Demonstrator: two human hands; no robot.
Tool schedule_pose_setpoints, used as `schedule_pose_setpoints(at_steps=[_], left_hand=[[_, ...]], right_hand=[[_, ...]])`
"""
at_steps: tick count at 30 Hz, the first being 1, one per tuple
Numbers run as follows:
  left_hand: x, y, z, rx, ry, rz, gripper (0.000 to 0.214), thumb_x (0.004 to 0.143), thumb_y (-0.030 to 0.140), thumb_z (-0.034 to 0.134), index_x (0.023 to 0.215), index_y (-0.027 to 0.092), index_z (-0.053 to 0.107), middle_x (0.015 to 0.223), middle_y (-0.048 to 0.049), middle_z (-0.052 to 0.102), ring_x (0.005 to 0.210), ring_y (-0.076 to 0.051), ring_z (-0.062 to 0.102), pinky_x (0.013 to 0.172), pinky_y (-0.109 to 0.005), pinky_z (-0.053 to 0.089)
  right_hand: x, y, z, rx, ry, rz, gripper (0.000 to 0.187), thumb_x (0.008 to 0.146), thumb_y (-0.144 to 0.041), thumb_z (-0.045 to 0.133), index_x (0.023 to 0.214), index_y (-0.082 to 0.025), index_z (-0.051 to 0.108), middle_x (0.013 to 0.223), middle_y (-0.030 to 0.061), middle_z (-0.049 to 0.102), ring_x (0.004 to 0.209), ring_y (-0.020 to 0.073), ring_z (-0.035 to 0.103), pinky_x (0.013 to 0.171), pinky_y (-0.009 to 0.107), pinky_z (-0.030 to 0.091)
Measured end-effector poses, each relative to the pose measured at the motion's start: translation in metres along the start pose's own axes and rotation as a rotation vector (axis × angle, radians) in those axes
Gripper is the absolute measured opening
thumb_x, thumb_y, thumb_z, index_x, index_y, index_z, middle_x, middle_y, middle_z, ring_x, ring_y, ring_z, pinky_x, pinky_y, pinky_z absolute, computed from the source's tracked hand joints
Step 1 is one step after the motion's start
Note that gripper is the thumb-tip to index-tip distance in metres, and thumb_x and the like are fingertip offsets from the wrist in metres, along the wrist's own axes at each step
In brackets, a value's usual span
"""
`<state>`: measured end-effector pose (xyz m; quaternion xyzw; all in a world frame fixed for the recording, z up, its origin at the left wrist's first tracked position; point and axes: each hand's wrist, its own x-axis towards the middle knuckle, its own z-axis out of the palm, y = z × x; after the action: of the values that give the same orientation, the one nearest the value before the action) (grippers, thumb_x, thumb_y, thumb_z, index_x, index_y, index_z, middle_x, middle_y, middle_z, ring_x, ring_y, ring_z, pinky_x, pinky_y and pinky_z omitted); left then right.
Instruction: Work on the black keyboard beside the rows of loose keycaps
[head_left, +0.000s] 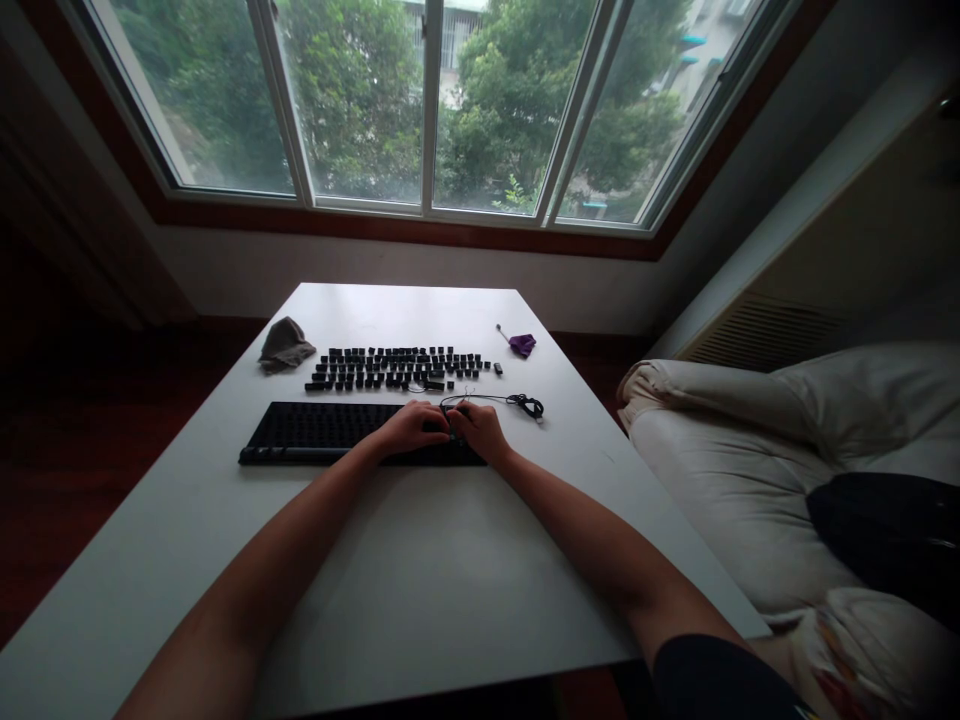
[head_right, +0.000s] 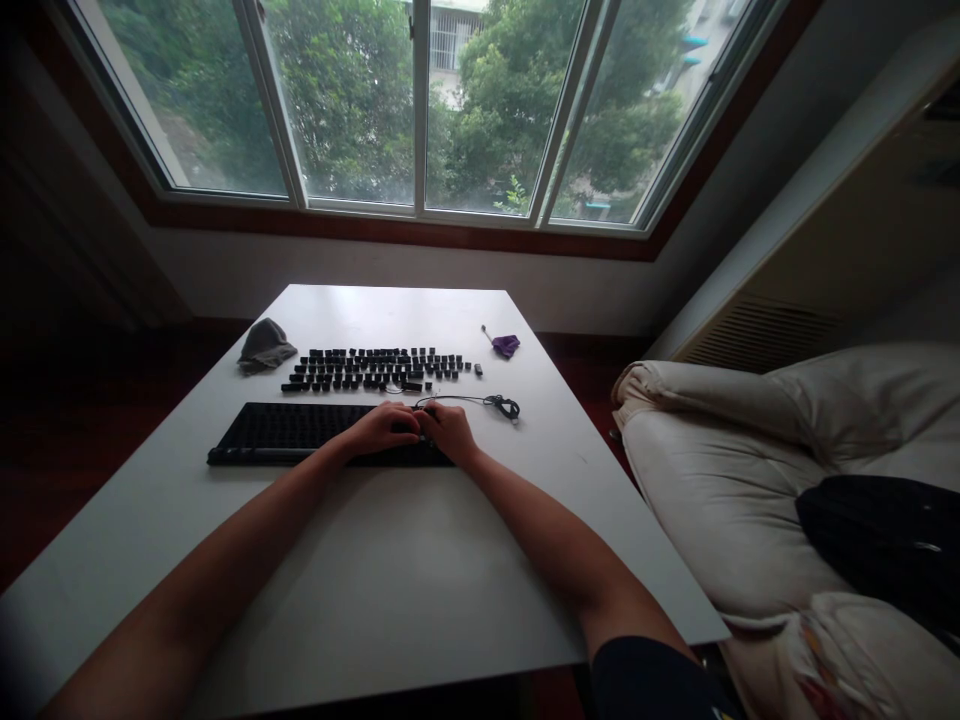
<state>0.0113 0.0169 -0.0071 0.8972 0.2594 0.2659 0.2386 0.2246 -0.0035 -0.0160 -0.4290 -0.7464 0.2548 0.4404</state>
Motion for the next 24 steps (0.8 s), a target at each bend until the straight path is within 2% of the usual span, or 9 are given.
schedule_pose_setpoints(at_steps=[6, 13, 20, 24], left_hand=[[-0.001, 0.007, -0.003, 0.002, 0.039, -0.073, 0.026, 0.085, 0.042, 0.073, 0.090, 0.017, 0.072, 0.086, -0.0043, 0.072, 0.079, -0.017, 0.063, 0.077, -0.028, 0.046], [-0.002, 0.007, -0.002, -0.034, 0.065, -0.134, 0.023, 0.085, 0.039, 0.070, 0.092, 0.017, 0.071, 0.086, -0.0039, 0.071, 0.079, -0.017, 0.062, 0.077, -0.030, 0.047], [-0.002, 0.000, 0.000, -0.183, 0.196, -0.261, 0.024, 0.087, 0.039, 0.066, 0.099, 0.018, 0.069, 0.094, -0.0047, 0.072, 0.086, -0.019, 0.064, 0.082, -0.032, 0.051], [-0.002, -0.003, 0.001, -0.242, 0.259, -0.277, 0.024, 0.088, 0.038, 0.065, 0.103, 0.018, 0.067, 0.097, -0.0048, 0.071, 0.090, -0.019, 0.065, 0.085, -0.033, 0.051]], right_hand=[[0.002, 0.002, 0.000, 0.000, 0.024, 0.035, 0.040, 0.092, -0.056, 0.060, 0.079, -0.019, 0.069, 0.056, -0.0006, 0.064, 0.052, 0.0135, 0.058, 0.055, 0.023, 0.045], [0.004, -0.002, -0.002, 0.057, 0.023, 0.083, 0.039, 0.092, -0.057, 0.059, 0.081, -0.021, 0.068, 0.057, -0.0005, 0.065, 0.051, 0.0145, 0.059, 0.055, 0.025, 0.047], [0.007, 0.000, -0.002, 0.246, -0.009, 0.136, 0.033, 0.091, -0.054, 0.060, 0.091, -0.021, 0.063, 0.067, -0.0003, 0.069, 0.054, 0.0143, 0.063, 0.056, 0.025, 0.051], [0.007, 0.002, 0.000, 0.316, -0.023, 0.144, 0.031, 0.090, -0.052, 0.063, 0.094, -0.021, 0.063, 0.072, 0.0009, 0.071, 0.058, 0.0153, 0.066, 0.057, 0.026, 0.053]])
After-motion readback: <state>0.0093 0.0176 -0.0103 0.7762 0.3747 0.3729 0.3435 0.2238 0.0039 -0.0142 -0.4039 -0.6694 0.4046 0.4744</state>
